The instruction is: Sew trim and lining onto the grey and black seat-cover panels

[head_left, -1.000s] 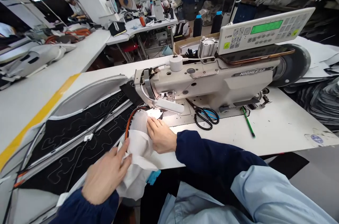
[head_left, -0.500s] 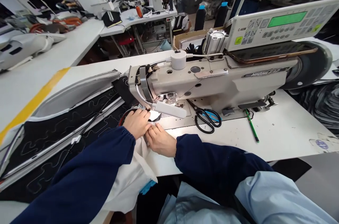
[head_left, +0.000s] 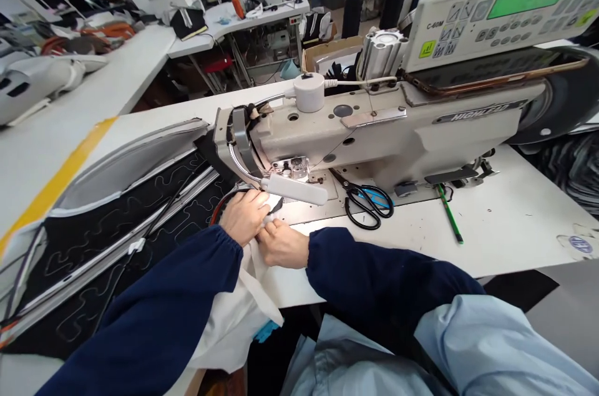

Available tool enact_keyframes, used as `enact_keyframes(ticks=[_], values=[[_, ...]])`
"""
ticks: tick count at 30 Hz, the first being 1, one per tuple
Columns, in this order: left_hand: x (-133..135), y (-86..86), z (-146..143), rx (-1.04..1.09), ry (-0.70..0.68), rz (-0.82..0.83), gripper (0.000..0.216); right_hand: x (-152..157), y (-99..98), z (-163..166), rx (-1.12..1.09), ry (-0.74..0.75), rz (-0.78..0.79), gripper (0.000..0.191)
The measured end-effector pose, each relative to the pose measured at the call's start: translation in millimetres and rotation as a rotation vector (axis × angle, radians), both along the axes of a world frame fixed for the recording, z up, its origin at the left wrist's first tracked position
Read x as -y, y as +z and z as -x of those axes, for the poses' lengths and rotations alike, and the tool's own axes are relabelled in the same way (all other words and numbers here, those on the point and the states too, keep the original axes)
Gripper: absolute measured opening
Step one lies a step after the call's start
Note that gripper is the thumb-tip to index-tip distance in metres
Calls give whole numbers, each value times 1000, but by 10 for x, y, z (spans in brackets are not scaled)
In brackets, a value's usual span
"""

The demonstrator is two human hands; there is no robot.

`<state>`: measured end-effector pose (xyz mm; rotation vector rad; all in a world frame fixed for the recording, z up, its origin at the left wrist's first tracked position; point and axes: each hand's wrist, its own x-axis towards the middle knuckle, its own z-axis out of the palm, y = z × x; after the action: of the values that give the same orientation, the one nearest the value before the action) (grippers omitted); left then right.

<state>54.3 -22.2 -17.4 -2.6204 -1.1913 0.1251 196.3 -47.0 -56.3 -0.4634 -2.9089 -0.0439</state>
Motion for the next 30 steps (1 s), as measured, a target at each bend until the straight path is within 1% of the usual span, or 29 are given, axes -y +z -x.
enact_keyframes(ticks=[1,3,8,12,15,18,23,25,27,30], values=[[9,0,-29,-17,-39,7,20,10,0,-36,-4,-6,6,31],[18,-14,-73,-29,-70,29,21,41,-14,-90,-15,-35,4,32],[-6,-58,-117,2,-37,54,21,72,-125,-72,-73,-182,-35,29],[-41,-60,-177,12,37,73,20,9,-206,-51,-117,-240,-95,26],[-62,-77,-225,17,79,84,19,-37,-238,-65,-143,-246,-131,25],[-102,-137,-236,42,100,102,20,-74,-266,-79,-157,-234,-157,25],[-221,-232,-235,98,222,104,22,-156,-313,-104,-165,-230,-203,24],[-224,-222,-271,80,226,135,20,-170,-325,-118,-184,-231,-206,24],[-172,-173,-318,80,199,151,20,-161,-335,-130,-210,-228,-206,25],[-59,-19,-298,128,116,166,20,-118,-361,-135,-242,-212,-234,28]])
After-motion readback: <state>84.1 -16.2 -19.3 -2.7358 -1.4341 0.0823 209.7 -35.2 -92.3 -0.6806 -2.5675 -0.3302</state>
